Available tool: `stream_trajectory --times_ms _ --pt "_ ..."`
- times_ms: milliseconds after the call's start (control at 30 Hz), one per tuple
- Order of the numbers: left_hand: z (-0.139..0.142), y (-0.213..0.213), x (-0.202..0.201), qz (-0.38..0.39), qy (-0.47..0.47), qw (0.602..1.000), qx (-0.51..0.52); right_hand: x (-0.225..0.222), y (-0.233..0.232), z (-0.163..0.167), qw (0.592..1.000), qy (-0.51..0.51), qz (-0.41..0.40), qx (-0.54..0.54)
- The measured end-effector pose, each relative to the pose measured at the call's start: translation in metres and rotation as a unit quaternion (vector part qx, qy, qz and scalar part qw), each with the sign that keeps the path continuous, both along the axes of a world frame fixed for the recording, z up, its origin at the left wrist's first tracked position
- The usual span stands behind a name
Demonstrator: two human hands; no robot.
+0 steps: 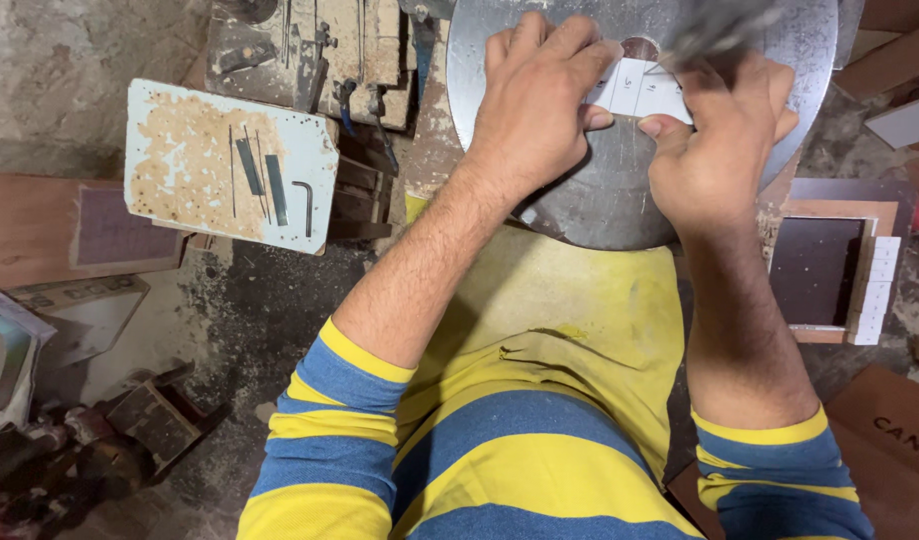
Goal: The person cuts small white rectangular blanks on a scroll saw, guiding each piece by hand along marked pencil lines on the saw table. They rotate and reposition each piece to make multiple cuts, briefly reach to the side at one point, and continue cutting successive pieces one after another.
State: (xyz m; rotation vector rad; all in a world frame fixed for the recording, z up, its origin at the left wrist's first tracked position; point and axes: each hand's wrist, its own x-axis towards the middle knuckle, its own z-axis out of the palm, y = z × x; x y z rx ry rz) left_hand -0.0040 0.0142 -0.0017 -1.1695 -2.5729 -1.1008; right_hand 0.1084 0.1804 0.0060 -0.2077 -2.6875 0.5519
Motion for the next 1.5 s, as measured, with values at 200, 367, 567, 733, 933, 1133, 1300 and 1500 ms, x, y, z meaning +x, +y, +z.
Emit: stream_trajectory --times_ms 200,367,567,733,933,1133,1300,1500 --pt "0.0 0.002 -0.002 0.003 0.001 1.0 0.004 0.0 0.005 -0.003 1.0 -0.001 0.003 0.013" --pt "0.001 0.004 -0.003 0.005 0.0 1.0 0.002 -0.001 0.004 -0.002 1.0 -0.006 -0.003 0.003" --pt "0.003 0.004 -0.004 0.005 0.001 1.0 0.012 -0.005 0.005 0.002 1.0 -0.005 0.001 0.002" --pt "0.003 0.006 -0.005 0.008 -0.011 1.0 0.0 -0.007 0.007 0.002 1.0 0.0 0.008 0.009" --pt "0.001 0.01 -0.009 0.013 -0.013 1.0 0.0 -0.01 0.01 0.001 1.0 -0.014 -0.003 -0.004" --pt "-0.003 0.012 -0.011 0.015 -0.018 1.0 0.002 -0.013 0.011 -0.001 1.0 -0.013 -0.007 0.0" --pt "-0.005 0.014 -0.013 0.024 -0.012 1.0 0.014 -0.013 0.011 -0.003 1.0 -0.021 -0.019 -0.012" --pt "-0.006 0.013 -0.018 0.011 -0.011 0.999 0.043 -0.016 0.012 -0.004 0.994 -0.014 -0.054 -0.098"
